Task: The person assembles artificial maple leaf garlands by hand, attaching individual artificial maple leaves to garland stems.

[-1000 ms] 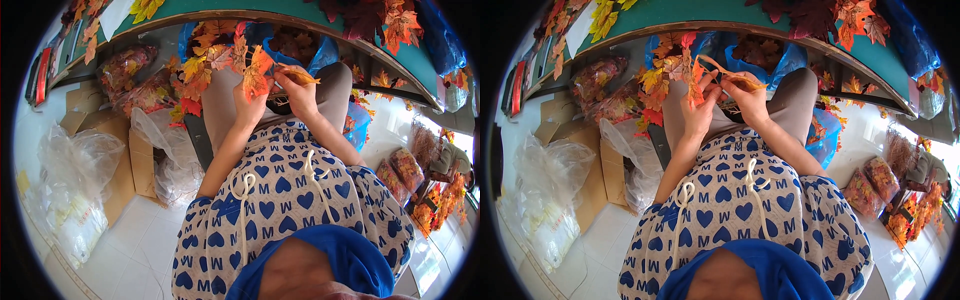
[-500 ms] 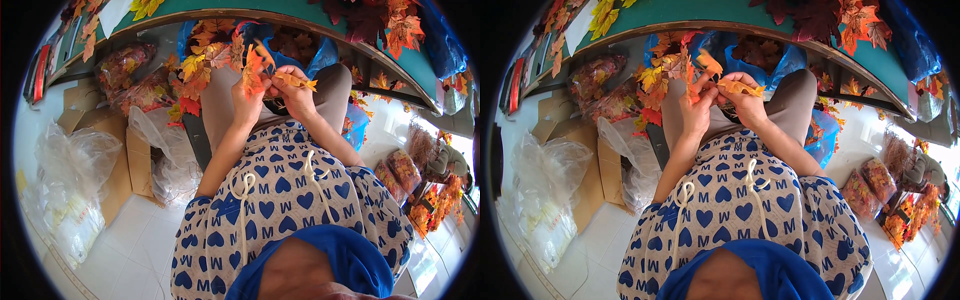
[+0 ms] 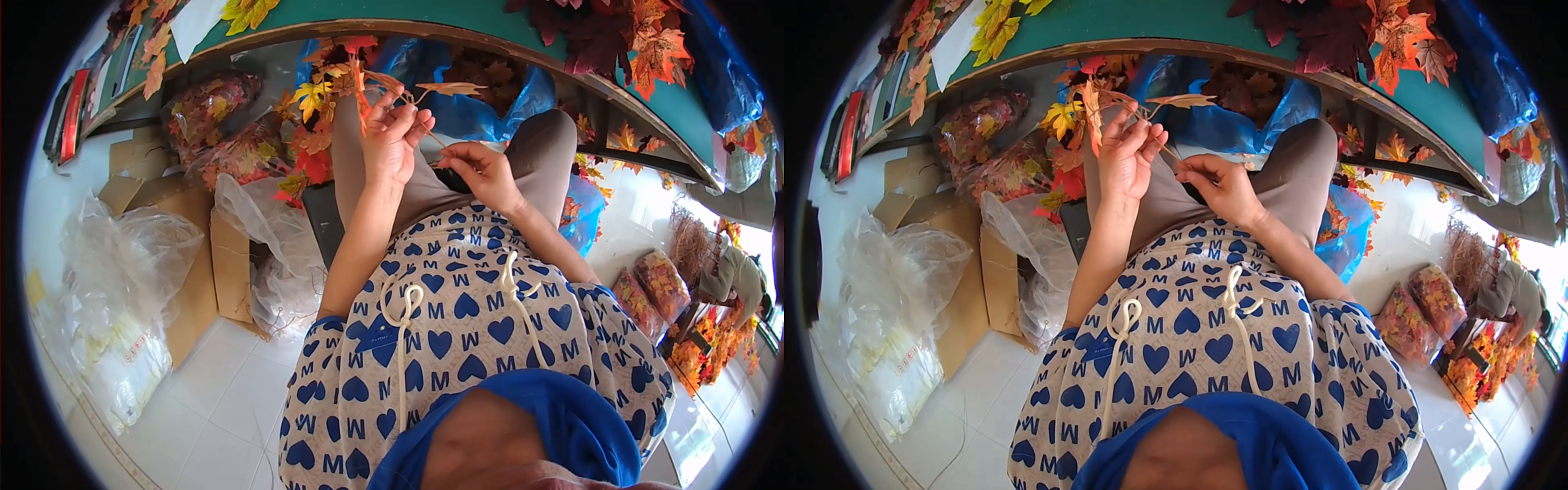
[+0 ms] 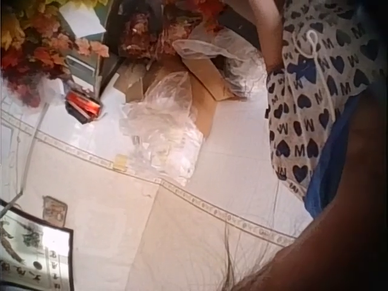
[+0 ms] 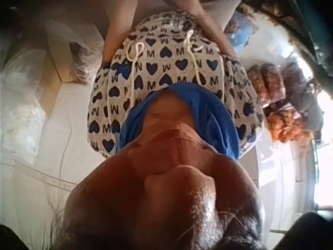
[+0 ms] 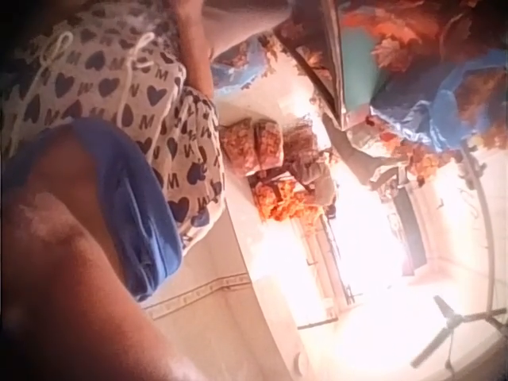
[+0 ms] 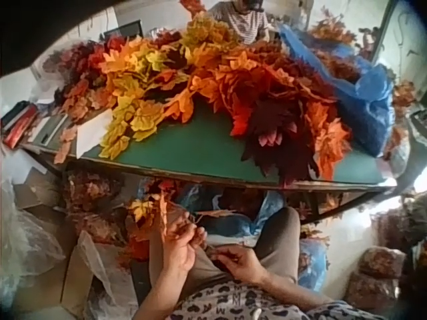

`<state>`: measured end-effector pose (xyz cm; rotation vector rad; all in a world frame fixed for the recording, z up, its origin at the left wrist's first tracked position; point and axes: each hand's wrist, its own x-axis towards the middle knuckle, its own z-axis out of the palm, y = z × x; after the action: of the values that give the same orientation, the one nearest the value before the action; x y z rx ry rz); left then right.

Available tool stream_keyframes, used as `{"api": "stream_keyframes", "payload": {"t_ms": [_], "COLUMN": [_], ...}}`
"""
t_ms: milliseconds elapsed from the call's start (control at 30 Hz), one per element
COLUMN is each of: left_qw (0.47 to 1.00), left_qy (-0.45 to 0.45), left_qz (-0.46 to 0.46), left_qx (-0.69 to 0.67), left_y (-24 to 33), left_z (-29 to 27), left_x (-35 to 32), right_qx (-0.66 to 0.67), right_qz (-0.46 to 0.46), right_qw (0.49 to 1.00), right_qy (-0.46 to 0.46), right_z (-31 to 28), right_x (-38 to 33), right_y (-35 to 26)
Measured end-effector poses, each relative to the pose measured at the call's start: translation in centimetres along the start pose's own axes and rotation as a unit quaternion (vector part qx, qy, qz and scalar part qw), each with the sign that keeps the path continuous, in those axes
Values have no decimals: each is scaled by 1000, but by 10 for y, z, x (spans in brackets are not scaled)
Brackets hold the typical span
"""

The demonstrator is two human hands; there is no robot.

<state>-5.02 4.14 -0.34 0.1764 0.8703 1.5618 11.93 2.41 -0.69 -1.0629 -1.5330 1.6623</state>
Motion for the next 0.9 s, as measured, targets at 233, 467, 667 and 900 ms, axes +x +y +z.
{"api": "stream_keyframes", "payload": {"t_ms": [233,467,667,900], "left_qw": [1000,987,994,987], "left_qy": [-11,-66,-33,-150], "left_qz": [-17,-60,3,-51], "left_qx": [-3,135,105,-40], "left_y": [-11,-23,-29,11], "left_z": [9,15,-1,40], "left_x": [-9,-29,-32,-39], "right_qx": [206,156,-249,-349], "right_qz": [38,0,-118,-278], "right_qw": [977,984,961,893], "right_qy": [45,86,38,53], "right_z": [-5,2,-6,-37], "right_x": [19,19,10,31], "right_y": [-8,-10,-46,-144]}}
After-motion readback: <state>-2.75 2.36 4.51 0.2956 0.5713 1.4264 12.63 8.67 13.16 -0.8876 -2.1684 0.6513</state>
